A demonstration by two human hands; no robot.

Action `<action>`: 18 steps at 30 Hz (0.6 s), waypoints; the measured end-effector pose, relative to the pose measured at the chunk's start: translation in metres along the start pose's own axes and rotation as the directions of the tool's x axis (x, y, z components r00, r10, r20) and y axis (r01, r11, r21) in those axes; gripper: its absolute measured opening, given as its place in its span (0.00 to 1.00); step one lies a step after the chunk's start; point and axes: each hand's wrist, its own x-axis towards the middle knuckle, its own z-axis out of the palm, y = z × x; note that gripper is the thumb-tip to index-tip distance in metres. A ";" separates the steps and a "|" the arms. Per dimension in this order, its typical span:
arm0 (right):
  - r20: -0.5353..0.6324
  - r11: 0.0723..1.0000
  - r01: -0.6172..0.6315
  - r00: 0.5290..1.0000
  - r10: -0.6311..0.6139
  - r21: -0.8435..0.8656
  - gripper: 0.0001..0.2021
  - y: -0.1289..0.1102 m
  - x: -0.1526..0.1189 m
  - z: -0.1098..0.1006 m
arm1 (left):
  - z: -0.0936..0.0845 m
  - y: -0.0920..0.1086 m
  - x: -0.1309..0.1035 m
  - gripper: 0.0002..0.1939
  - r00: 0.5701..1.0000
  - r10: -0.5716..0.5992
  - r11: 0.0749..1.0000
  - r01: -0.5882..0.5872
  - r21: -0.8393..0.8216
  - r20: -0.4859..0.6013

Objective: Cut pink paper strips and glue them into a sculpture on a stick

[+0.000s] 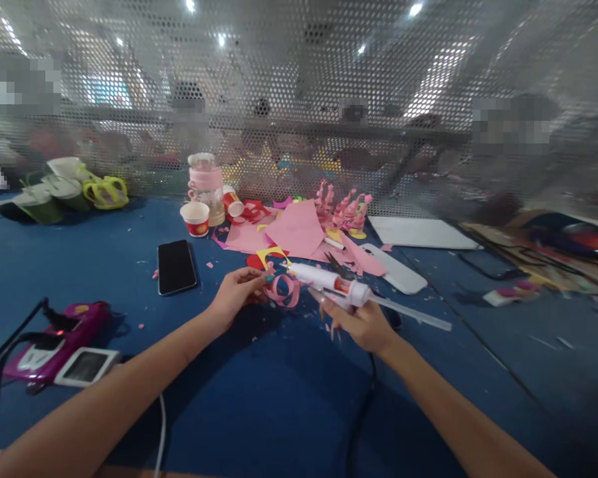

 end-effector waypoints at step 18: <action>-0.051 0.600 0.508 0.736 -0.675 -0.618 0.05 0.004 -0.003 -0.011 | -0.003 0.017 -0.008 0.12 0.965 0.250 0.962 -0.257 -0.089 -0.081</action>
